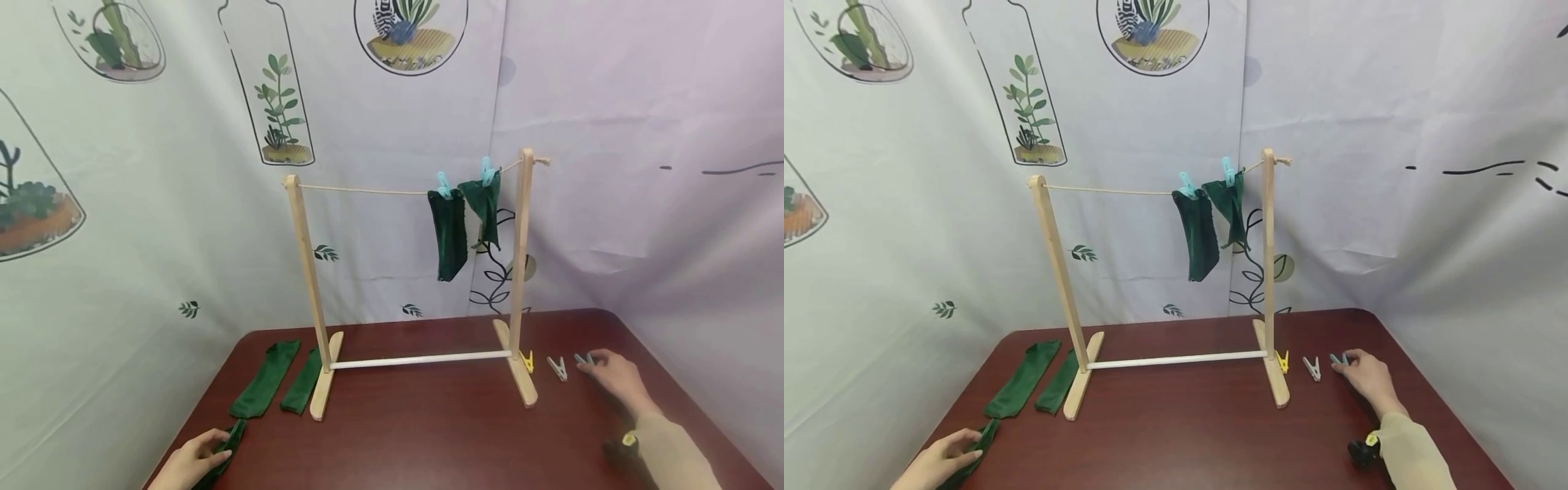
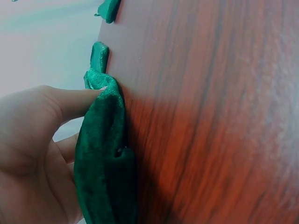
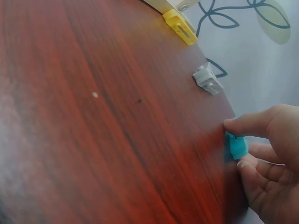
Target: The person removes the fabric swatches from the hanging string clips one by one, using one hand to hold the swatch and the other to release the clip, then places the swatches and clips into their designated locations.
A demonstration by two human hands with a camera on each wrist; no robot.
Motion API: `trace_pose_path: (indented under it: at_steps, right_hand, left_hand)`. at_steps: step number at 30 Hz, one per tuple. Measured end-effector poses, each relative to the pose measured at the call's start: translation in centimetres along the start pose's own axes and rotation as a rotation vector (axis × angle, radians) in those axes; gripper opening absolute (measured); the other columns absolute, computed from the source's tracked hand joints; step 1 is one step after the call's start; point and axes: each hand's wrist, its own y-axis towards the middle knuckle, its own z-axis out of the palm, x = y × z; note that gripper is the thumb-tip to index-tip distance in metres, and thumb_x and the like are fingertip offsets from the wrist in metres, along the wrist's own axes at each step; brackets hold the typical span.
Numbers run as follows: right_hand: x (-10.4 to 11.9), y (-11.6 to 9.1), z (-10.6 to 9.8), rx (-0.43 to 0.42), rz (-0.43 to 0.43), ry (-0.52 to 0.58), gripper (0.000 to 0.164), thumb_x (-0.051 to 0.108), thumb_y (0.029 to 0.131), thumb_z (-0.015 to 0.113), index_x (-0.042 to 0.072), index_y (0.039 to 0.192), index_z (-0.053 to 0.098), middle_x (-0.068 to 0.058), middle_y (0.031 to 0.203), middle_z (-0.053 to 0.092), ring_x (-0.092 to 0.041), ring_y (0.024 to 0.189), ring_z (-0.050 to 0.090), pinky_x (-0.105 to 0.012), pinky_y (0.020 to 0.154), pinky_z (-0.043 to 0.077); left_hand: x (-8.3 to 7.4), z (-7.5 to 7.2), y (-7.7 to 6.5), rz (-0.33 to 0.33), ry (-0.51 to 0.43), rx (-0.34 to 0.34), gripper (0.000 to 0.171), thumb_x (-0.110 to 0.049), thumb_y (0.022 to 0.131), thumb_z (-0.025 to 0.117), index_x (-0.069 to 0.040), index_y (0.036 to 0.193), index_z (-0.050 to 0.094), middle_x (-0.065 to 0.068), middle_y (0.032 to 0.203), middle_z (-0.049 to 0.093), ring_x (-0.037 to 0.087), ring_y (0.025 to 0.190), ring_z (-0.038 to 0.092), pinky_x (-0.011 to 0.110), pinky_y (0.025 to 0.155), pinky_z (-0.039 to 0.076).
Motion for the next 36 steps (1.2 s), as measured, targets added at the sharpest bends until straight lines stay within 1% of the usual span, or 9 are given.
trace_pose_path:
  at_steps: [7, 11, 14, 19, 21, 24, 28, 32, 36]
  right_hand:
    - [-0.4, 0.0, 0.2, -0.021, -0.003, 0.010, 0.065, 0.035, 0.094, 0.069, -0.019, 0.126, 0.051, -0.013, 0.087, 0.064, -0.023, 0.074, 0.057, -0.039, 0.067, 0.045]
    - [-0.6, -0.1, 0.2, -0.027, -0.009, 0.005, 0.068, 0.037, 0.094, 0.069, -0.019, 0.127, 0.050, -0.012, 0.087, 0.062, -0.022, 0.074, 0.056, -0.038, 0.066, 0.045]
    - [-0.7, -0.1, 0.1, -0.002, -0.010, 0.005, 0.071, 0.041, 0.094, 0.068, -0.018, 0.129, 0.049, -0.012, 0.089, 0.063, -0.022, 0.075, 0.057, -0.038, 0.067, 0.046]
    - [-1.4, -0.1, -0.5, 0.047, -0.018, 0.022, 0.076, 0.047, 0.095, 0.067, -0.014, 0.135, 0.046, -0.014, 0.097, 0.067, -0.029, 0.085, 0.063, -0.046, 0.076, 0.049]
    - [-1.6, -0.3, -0.8, 0.052, -0.027, 0.041, 0.076, 0.046, 0.095, 0.067, -0.014, 0.137, 0.045, -0.017, 0.100, 0.069, -0.033, 0.090, 0.065, -0.051, 0.080, 0.050]
    - [-1.6, -0.7, -1.1, 0.048, -0.036, 0.067, 0.074, 0.044, 0.096, 0.066, -0.013, 0.138, 0.044, -0.021, 0.102, 0.070, -0.035, 0.092, 0.066, -0.049, 0.080, 0.051]
    - [-1.2, -1.1, -1.5, 0.045, -0.049, 0.087, 0.071, 0.041, 0.098, 0.065, -0.013, 0.138, 0.044, -0.027, 0.109, 0.068, -0.039, 0.095, 0.066, -0.050, 0.080, 0.051]
    - [-0.6, -1.0, -1.7, 0.020, -0.065, 0.091, 0.070, 0.040, 0.099, 0.064, -0.013, 0.139, 0.043, -0.034, 0.118, 0.063, -0.050, 0.105, 0.062, -0.061, 0.086, 0.048]
    - [0.2, -0.8, -2.1, -0.045, -0.066, 0.096, 0.068, 0.041, 0.099, 0.063, -0.011, 0.140, 0.045, -0.034, 0.119, 0.062, -0.052, 0.108, 0.061, -0.063, 0.086, 0.045]
  left_hand:
    - [0.1, 0.1, 0.2, -0.010, -0.010, 0.014, 0.048, -0.038, 0.086, 0.079, 0.000, 0.113, 0.066, 0.000, 0.083, 0.065, 0.019, 0.072, 0.057, 0.040, 0.065, 0.048]
    - [0.1, 0.2, 0.1, -0.011, -0.005, 0.007, 0.044, -0.034, 0.087, 0.078, 0.001, 0.112, 0.067, 0.001, 0.080, 0.063, 0.019, 0.072, 0.056, 0.040, 0.065, 0.047]
    - [0.3, 0.2, -0.1, -0.015, 0.000, -0.003, 0.044, -0.034, 0.089, 0.077, 0.002, 0.113, 0.066, 0.001, 0.079, 0.060, 0.020, 0.070, 0.054, 0.039, 0.065, 0.045]
    - [0.2, -0.7, -0.2, -0.030, -0.016, -0.030, 0.052, -0.041, 0.089, 0.075, 0.004, 0.113, 0.066, 0.000, 0.083, 0.061, 0.019, 0.073, 0.055, 0.039, 0.065, 0.046]
    - [-0.3, -1.2, -0.1, -0.019, -0.019, -0.044, 0.053, -0.043, 0.091, 0.073, 0.003, 0.115, 0.065, 0.000, 0.087, 0.064, 0.019, 0.078, 0.059, 0.041, 0.067, 0.048]
    - [-1.2, -1.9, 0.1, -0.006, -0.039, -0.060, 0.051, -0.043, 0.094, 0.070, 0.002, 0.118, 0.065, 0.003, 0.097, 0.067, 0.027, 0.089, 0.064, 0.046, 0.072, 0.052]
    - [-2.9, -2.4, 0.6, 0.027, -0.071, -0.086, 0.049, -0.043, 0.097, 0.066, -0.002, 0.123, 0.064, 0.003, 0.103, 0.067, 0.033, 0.102, 0.065, 0.049, 0.078, 0.053]
    - [-4.9, -2.5, 0.8, 0.078, -0.082, -0.137, 0.048, -0.042, 0.098, 0.065, -0.004, 0.127, 0.063, 0.003, 0.103, 0.067, 0.025, 0.097, 0.064, 0.041, 0.074, 0.052]
    - [-7.2, -2.3, 1.2, 0.139, -0.124, -0.172, 0.050, -0.044, 0.098, 0.066, -0.004, 0.129, 0.063, 0.007, 0.110, 0.069, 0.020, 0.094, 0.064, 0.035, 0.072, 0.050]
